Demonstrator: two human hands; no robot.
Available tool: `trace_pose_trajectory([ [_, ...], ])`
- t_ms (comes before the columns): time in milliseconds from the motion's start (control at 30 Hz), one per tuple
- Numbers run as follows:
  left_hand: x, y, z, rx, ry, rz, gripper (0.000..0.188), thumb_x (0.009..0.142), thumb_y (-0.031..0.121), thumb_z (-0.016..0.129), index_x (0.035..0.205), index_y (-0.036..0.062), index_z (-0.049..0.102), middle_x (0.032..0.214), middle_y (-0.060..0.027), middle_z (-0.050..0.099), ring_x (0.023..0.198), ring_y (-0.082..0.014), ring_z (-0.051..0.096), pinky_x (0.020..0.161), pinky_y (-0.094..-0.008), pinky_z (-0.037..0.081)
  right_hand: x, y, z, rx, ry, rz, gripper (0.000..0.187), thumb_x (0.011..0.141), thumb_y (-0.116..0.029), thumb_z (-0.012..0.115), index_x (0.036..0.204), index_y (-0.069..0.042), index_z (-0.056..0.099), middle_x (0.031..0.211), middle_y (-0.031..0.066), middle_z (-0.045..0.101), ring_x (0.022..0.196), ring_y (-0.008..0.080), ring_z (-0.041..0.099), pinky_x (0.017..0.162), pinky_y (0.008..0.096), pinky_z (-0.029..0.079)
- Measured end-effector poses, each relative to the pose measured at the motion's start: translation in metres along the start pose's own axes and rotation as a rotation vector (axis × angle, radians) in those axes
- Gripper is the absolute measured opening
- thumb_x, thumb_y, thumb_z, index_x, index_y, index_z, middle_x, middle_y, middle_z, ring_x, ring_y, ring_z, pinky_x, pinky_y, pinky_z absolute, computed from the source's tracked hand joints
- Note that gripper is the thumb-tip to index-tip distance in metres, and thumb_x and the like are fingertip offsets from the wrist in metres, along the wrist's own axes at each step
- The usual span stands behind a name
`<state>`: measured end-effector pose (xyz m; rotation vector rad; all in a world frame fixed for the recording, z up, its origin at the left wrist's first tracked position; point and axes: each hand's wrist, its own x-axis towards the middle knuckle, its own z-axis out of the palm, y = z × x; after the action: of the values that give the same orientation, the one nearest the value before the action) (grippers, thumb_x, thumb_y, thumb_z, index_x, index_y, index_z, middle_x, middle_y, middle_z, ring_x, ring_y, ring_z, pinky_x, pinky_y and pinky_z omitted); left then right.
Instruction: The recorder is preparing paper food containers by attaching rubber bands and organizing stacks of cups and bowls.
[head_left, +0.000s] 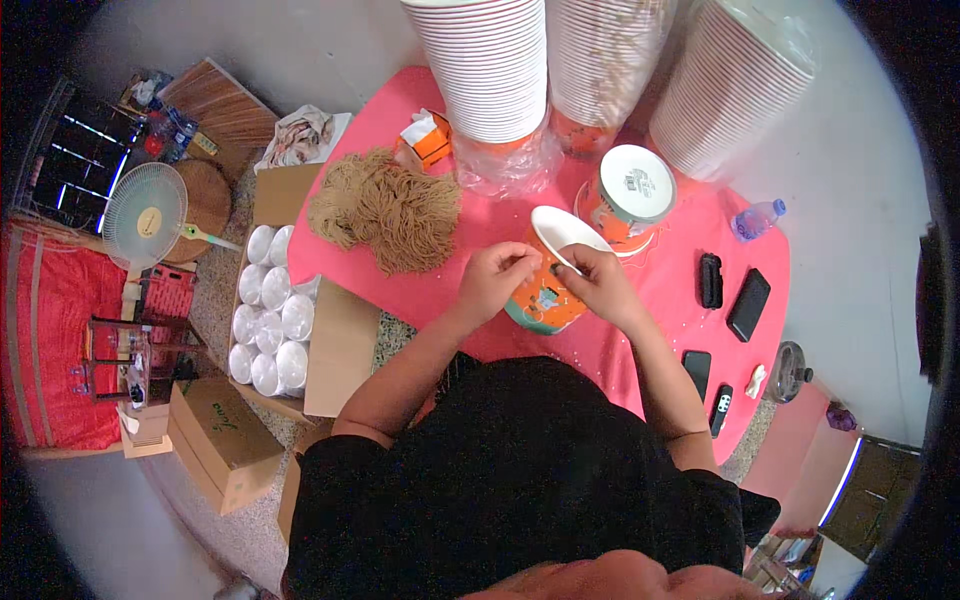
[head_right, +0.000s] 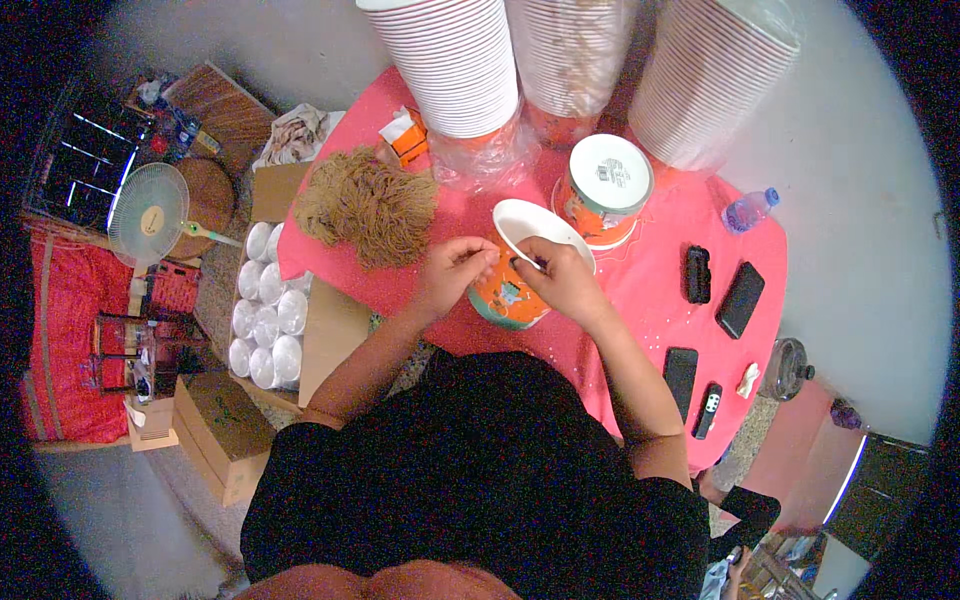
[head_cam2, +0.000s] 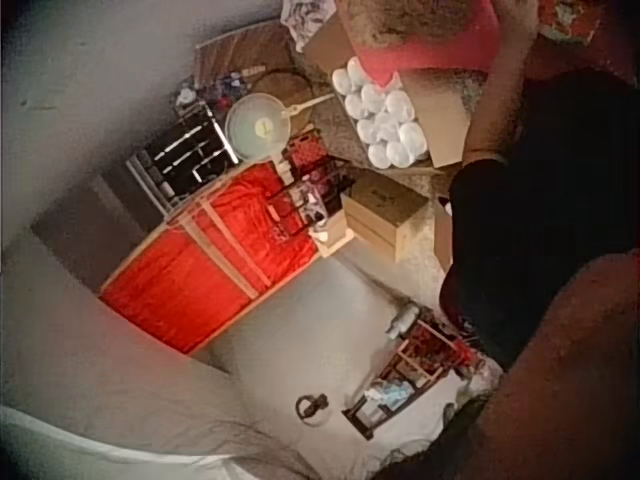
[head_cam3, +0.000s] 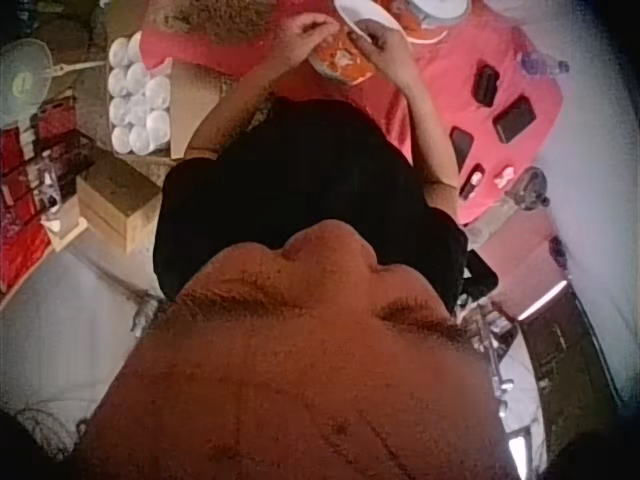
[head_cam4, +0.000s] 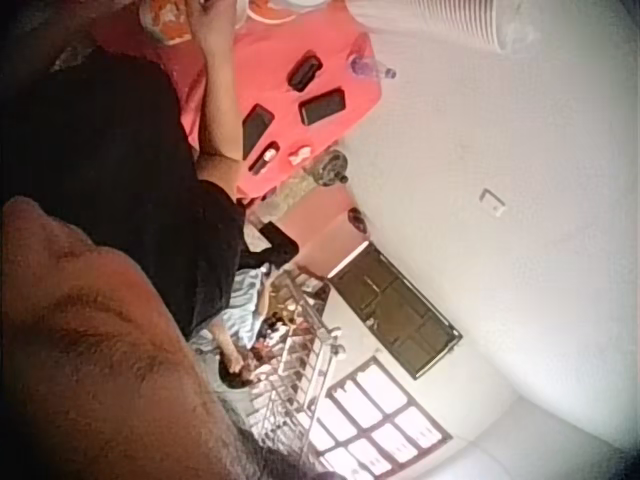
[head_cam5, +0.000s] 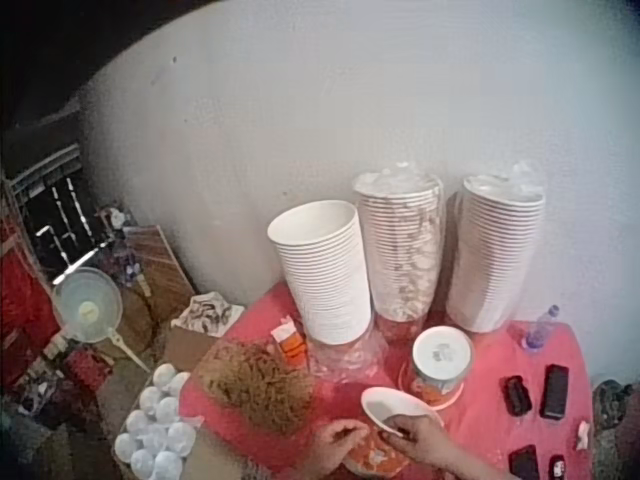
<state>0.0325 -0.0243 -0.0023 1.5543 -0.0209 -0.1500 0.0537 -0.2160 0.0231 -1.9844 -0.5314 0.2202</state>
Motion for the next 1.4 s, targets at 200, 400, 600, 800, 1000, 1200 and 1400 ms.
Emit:
trace_pose_trajectory([
  [200,-0.003,-0.001,0.000,-0.023,-0.009,-0.010,0.015,0.082,0.005,0.059,0.095,-0.0011,0.060,0.081,-0.0045,0.063,0.069,-0.0082,0.059,0.061,-0.0216,0.048,0.000,0.000,0.002,-0.014,0.003,-0.008,0.016,0.081,-0.014,0.059,0.091,-0.002,0.060,0.067,0.0122,0.061,0.055,0.0192,0.057,0.052,0.0329,0.044],
  [400,-0.004,0.005,0.007,0.173,0.089,0.177,0.029,0.078,0.002,0.061,0.103,0.0013,0.047,0.076,-0.0067,0.062,0.068,-0.0108,0.059,0.062,-0.0254,0.048,0.001,-0.013,0.002,-0.058,-0.016,0.013,0.016,0.081,-0.014,0.059,0.091,-0.002,0.061,0.069,0.0136,0.062,0.057,0.0225,0.059,0.053,0.0348,0.045],
  [600,-0.002,0.004,0.005,0.262,0.095,0.245,0.031,0.076,0.001,0.062,0.101,0.0024,0.044,0.071,-0.0080,0.060,0.066,-0.0131,0.060,0.060,-0.0271,0.048,0.001,-0.020,0.002,-0.126,-0.031,-0.023,0.016,0.081,-0.013,0.059,0.092,-0.002,0.061,0.070,0.0153,0.062,0.059,0.0250,0.060,0.054,0.0361,0.046],
  [800,-0.003,0.004,0.002,0.287,0.074,0.193,0.031,0.074,0.001,0.063,0.098,0.0027,0.043,0.067,-0.0075,0.059,0.063,-0.0149,0.060,0.058,-0.0285,0.048,0.001,-0.024,0.006,-0.074,-0.042,-0.011,0.018,0.081,-0.013,0.058,0.094,-0.002,0.061,0.071,0.0171,0.062,0.061,0.0276,0.061,0.056,0.0368,0.046],
  [1000,-0.005,0.002,-0.003,0.282,0.068,0.227,0.030,0.074,0.003,0.064,0.096,0.0030,0.043,0.068,-0.0100,0.061,0.064,-0.0187,0.063,0.056,-0.0303,0.047,0.000,-0.018,0.012,-0.099,-0.063,-0.067,0.020,0.080,-0.012,0.058,0.096,-0.002,0.061,0.074,0.0195,0.061,0.065,0.0322,0.061,0.059,0.0392,0.047],
  [1200,-0.010,0.012,-0.009,0.449,0.054,0.145,0.031,0.073,0.007,0.065,0.097,0.0049,0.045,0.069,-0.0114,0.062,0.066,-0.0242,0.063,0.057,-0.0346,0.047,-0.001,-0.017,0.016,-0.019,-0.119,-0.063,0.019,0.079,-0.012,0.058,0.095,-0.002,0.061,0.076,0.0199,0.061,0.067,0.0334,0.061,0.062,0.0395,0.047],
  [1400,-0.020,0.024,-0.011,0.541,0.047,0.086,0.028,0.073,0.009,0.066,0.094,0.0063,0.049,0.071,-0.0103,0.063,0.067,-0.0249,0.063,0.058,-0.0361,0.047,-0.002,-0.020,0.016,0.050,-0.208,-0.056,0.017,0.085,-0.012,0.054,0.095,0.000,0.061,0.078,0.0147,0.063,0.066,0.0238,0.061,0.062,0.0349,0.047],
])
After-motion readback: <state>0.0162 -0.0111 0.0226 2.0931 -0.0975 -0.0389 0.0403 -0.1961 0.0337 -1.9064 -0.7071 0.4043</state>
